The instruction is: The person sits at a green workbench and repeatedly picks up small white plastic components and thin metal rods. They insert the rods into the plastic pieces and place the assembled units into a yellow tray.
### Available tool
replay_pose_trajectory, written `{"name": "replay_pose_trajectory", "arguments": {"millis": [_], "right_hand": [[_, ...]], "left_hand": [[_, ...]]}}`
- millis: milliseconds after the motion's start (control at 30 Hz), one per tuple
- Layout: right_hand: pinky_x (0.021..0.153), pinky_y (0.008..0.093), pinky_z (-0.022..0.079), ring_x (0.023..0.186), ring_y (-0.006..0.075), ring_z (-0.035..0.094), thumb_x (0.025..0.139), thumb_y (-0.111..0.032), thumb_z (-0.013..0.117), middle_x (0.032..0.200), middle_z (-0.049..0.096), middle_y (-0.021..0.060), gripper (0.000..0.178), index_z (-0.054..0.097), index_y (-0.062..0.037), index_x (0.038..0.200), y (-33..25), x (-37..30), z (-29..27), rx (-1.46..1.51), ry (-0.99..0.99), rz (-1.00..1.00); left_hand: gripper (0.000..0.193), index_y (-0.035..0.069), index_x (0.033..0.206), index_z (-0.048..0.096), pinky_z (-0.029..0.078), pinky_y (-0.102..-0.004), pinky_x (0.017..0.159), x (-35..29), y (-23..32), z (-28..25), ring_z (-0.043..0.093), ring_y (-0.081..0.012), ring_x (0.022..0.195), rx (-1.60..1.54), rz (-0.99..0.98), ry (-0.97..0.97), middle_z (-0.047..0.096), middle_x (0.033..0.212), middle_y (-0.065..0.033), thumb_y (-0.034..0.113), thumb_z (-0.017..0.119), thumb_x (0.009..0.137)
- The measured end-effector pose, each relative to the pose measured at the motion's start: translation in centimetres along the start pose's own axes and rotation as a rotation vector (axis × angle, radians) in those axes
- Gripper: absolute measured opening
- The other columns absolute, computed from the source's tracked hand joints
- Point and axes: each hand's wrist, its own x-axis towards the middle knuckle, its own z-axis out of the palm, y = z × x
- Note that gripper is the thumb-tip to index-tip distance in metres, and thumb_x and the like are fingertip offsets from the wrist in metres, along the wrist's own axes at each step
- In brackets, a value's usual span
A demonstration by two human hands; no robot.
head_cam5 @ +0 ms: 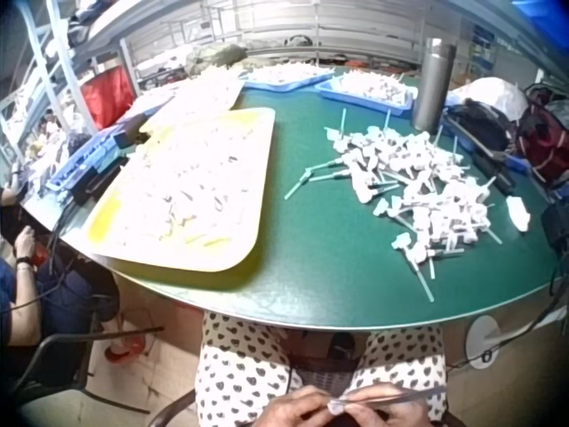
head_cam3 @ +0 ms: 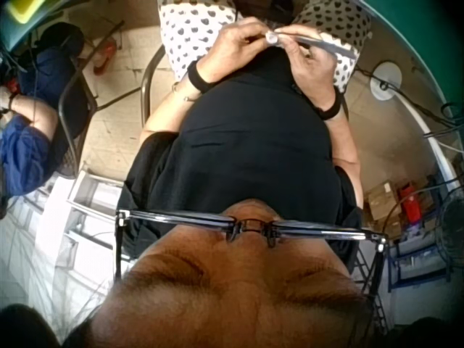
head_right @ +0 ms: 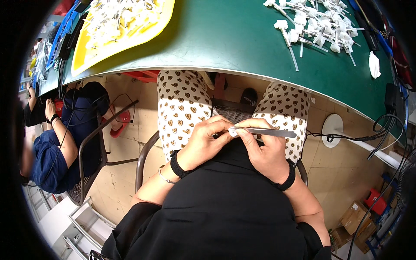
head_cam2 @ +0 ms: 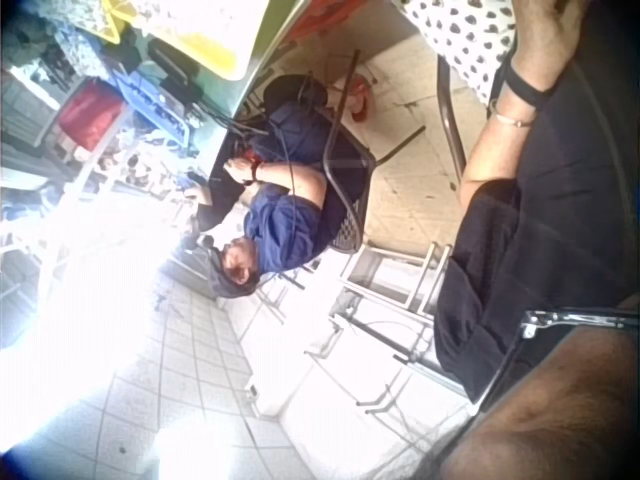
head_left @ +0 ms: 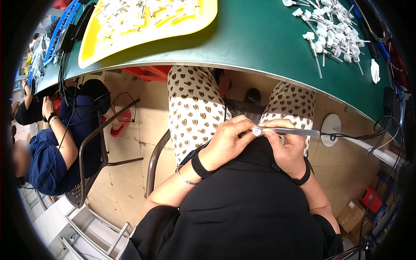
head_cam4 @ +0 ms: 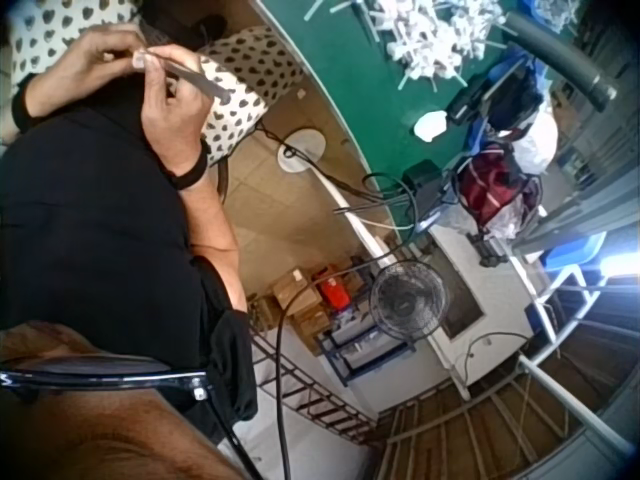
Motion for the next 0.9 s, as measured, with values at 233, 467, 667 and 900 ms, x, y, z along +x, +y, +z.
{"name": "replay_pose_trajectory", "arguments": {"millis": [233,467,667,900], "right_hand": [[0.073,0.0312,0.057,0.082,0.0200,0.073,0.099,-0.003,0.071,0.094,0.075,0.0106,0.008,0.071,0.0019,0.105,0.26,-0.19,0.08,0.003,0.002,0.001],[0.075,0.0309,0.057,0.083,0.0193,0.073,0.100,-0.003,0.071,0.095,0.075,0.0104,0.008,0.070,0.0018,0.106,0.42,-0.30,0.20,0.042,0.015,0.009],[0.075,0.0307,0.057,0.084,0.0192,0.073,0.100,-0.003,0.071,0.095,0.075,0.0103,0.008,0.070,0.0015,0.106,0.61,-0.50,0.34,0.061,0.028,0.029],[0.076,0.0310,0.057,0.084,0.0198,0.073,0.099,-0.002,0.071,0.095,0.076,0.0101,0.007,0.070,0.0012,0.106,0.69,-0.58,0.39,0.097,0.040,0.037]], "left_hand": [[0.011,-0.002,0.100,0.075,0.057,-0.0329,0.070,-0.05,-0.04,-0.09,0.072,-0.0233,0.081,0.004,0.025,0.000,0.073,0.091,-0.0119,0.003,0.080,0.091],[0.011,-0.002,0.100,0.076,0.057,-0.0323,0.070,0.00,0.09,-0.13,0.072,-0.0226,0.081,-0.003,0.029,0.008,0.073,0.092,-0.0119,0.003,0.080,0.091],[0.011,-0.002,0.100,0.076,0.057,-0.0317,0.070,0.00,0.20,-0.17,0.072,-0.0220,0.080,-0.007,0.022,0.003,0.073,0.092,-0.0114,0.002,0.080,0.091],[0.010,-0.002,0.101,0.076,0.058,-0.0316,0.071,-0.02,0.24,-0.13,0.072,-0.0216,0.082,-0.034,0.025,0.008,0.074,0.093,-0.0113,0.000,0.079,0.091]]}}
